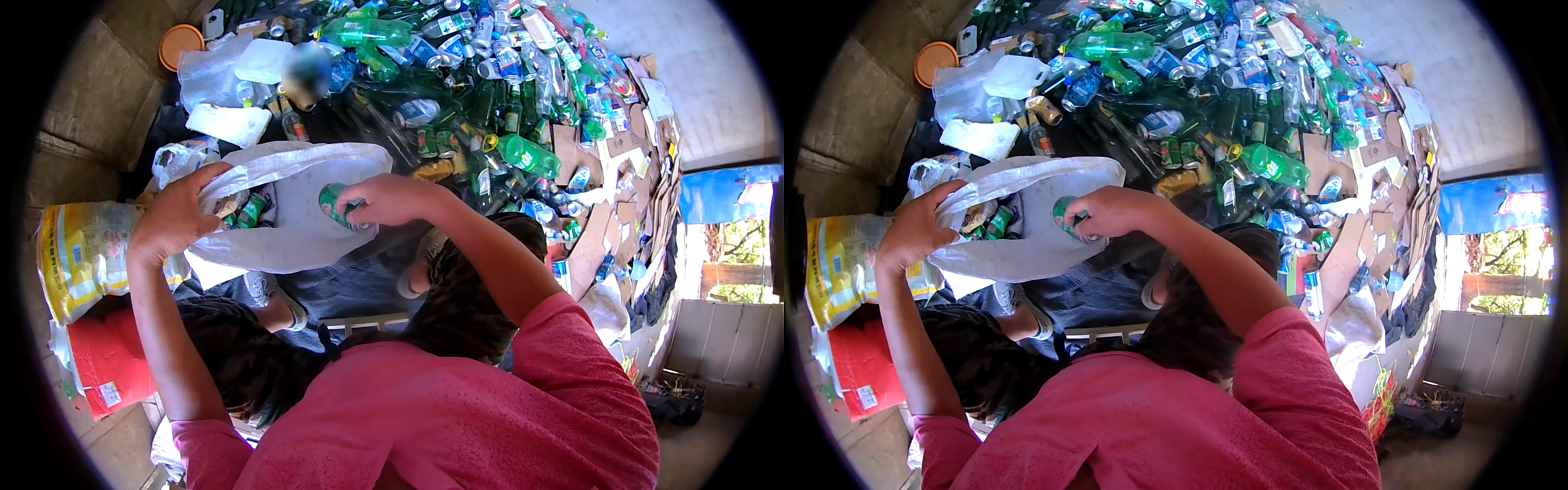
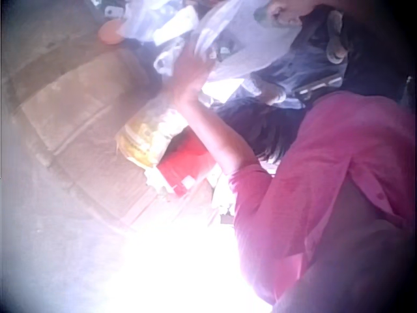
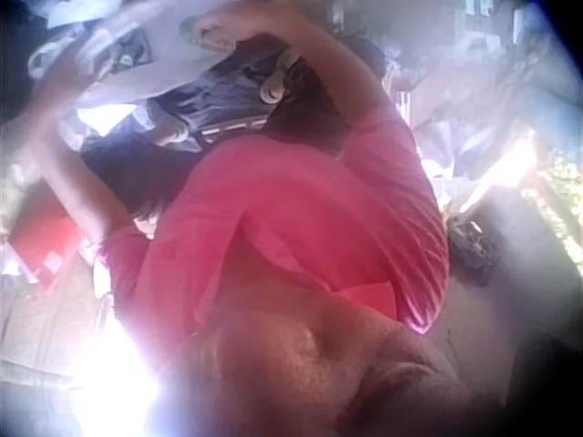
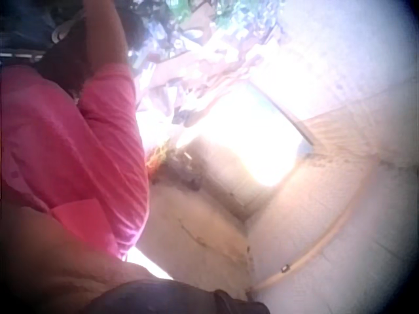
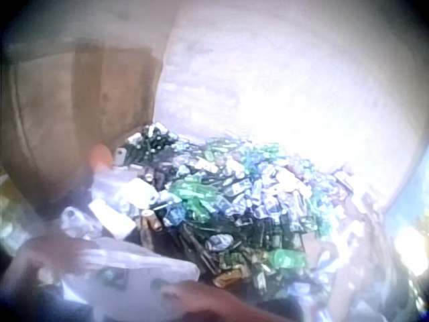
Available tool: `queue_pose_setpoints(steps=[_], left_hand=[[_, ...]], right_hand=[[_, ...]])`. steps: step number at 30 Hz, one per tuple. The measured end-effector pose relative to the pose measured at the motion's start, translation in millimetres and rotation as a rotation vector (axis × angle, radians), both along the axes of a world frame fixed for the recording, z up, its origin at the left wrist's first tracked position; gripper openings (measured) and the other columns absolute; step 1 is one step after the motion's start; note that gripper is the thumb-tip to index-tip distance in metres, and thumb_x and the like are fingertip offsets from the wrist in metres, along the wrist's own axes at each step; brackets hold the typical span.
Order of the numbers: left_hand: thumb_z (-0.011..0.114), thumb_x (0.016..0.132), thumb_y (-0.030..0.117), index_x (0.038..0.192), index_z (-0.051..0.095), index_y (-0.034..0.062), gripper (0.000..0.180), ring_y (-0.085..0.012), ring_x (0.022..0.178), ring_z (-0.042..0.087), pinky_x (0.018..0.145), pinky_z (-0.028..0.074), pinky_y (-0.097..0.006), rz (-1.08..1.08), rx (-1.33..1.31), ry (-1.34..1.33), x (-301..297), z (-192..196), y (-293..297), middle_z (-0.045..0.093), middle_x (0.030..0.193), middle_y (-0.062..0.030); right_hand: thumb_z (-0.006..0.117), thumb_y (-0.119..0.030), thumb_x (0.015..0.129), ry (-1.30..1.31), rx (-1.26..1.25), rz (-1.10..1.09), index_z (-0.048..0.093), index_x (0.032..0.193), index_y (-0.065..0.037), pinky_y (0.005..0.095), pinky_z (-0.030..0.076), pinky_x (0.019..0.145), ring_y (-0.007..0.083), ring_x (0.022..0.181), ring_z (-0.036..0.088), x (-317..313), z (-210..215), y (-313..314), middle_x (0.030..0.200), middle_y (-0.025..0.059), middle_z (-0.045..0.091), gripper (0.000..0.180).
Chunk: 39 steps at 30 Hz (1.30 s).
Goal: The person picks up plastic bottles and aluminum cans by hand from a pile on a tarp and places them into a white plastic bag.
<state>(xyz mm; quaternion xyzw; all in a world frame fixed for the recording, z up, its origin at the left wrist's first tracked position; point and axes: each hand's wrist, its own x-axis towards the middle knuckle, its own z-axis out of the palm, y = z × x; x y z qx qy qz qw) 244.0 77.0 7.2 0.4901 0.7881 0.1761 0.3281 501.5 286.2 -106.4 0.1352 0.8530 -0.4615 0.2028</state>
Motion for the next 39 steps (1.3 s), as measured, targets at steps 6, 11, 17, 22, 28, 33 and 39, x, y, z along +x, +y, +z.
queue_pose_setpoints(steps=[6, 11, 17, 22, 28, 33, 39], left_hand=[[0.069, 0.068, -0.003, 0.139, 0.052, 0.0028, 0.074, -0.0187, 0.115, 0.058, 0.102, 0.041, -0.028, -0.048, 0.074, -0.171, -7, 0, -4, 0.062, 0.127, -0.0114], [0.063, 0.065, -0.015, 0.14, 0.052, 0.0033, 0.078, -0.0139, 0.115, 0.054, 0.103, 0.039, -0.025, -0.027, 0.108, -0.441, -14, 1, -12, 0.06, 0.127, -0.0055], [0.058, 0.063, -0.02, 0.139, 0.053, 0.0034, 0.079, -0.0121, 0.117, 0.053, 0.105, 0.039, -0.026, 0.03, 0.154, -0.595, -17, 3, -21, 0.058, 0.129, -0.0031], [0.063, 0.064, -0.02, 0.135, 0.057, 0.0033, 0.074, -0.0138, 0.12, 0.053, 0.106, 0.038, -0.027, 0.08, 0.311, -0.642, -23, -3, -29, 0.059, 0.129, -0.0035], [0.075, 0.067, -0.012, 0.114, 0.069, 0.0011, 0.049, -0.0147, 0.105, 0.055, 0.097, 0.04, -0.027, -0.053, 0.346, -0.492, -36, -4, -35, 0.062, 0.111, -0.0039], [0.072, 0.068, -0.014, 0.111, 0.069, 0.0003, 0.045, -0.0145, 0.101, 0.055, 0.093, 0.041, -0.027, -0.069, 0.27, -0.489, -28, 5, -26, 0.06, 0.105, -0.0036], [0.068, 0.067, -0.014, 0.113, 0.068, 0.0001, 0.049, -0.013, 0.102, 0.055, 0.094, 0.041, -0.026, -0.03, 0.282, -0.502, -28, 2, -22, 0.061, 0.106, -0.0026]], right_hand=[[0.061, -0.029, 0.089, -0.066, 0.22, 0.052, 0.066, 0.12, -0.02, 0.0408, 0.05, 0.079, 0.0298, 0.09, 0.068, -27, -13, -2, 0.101, 0.013, 0.071, 0.033], [0.062, -0.031, 0.086, -0.068, 0.372, 0.109, 0.067, 0.117, -0.022, 0.0445, 0.051, 0.082, 0.0324, 0.099, 0.066, -43, -26, -15, 0.104, 0.0131, 0.07, 0.032], [0.063, -0.028, 0.084, -0.062, 0.401, 0.084, 0.067, 0.117, -0.021, 0.0458, 0.051, 0.083, 0.0333, 0.101, 0.065, -48, -47, -14, 0.106, 0.0131, 0.069, 0.034], [0.064, -0.026, 0.083, -0.056, 0.39, 0.013, 0.067, 0.117, -0.02, 0.0454, 0.051, 0.085, 0.0331, 0.102, 0.065, -53, -58, -17, 0.108, 0.0125, 0.069, 0.035], [0.063, -0.021, 0.083, 0.032, 0.351, 0.051, 0.066, 0.119, -0.021, 0.043, 0.05, 0.089, 0.032, 0.11, 0.062, -74, -74, -31, 0.113, 0.0112, 0.068, 0.036], [0.059, -0.007, 0.082, 0.373, 0.323, 0.125, 0.064, 0.126, -0.024, 0.0428, 0.05, 0.093, 0.035, 0.112, 0.061, -98, -91, -62, 0.117, 0.0115, 0.067, 0.047], [0.053, 0.001, 0.081, 0.389, 0.284, 0.108, 0.065, 0.124, -0.019, 0.0443, 0.05, 0.091, 0.0355, 0.11, 0.061, -101, -67, -75, 0.11, 0.0146, 0.067, 0.048]])
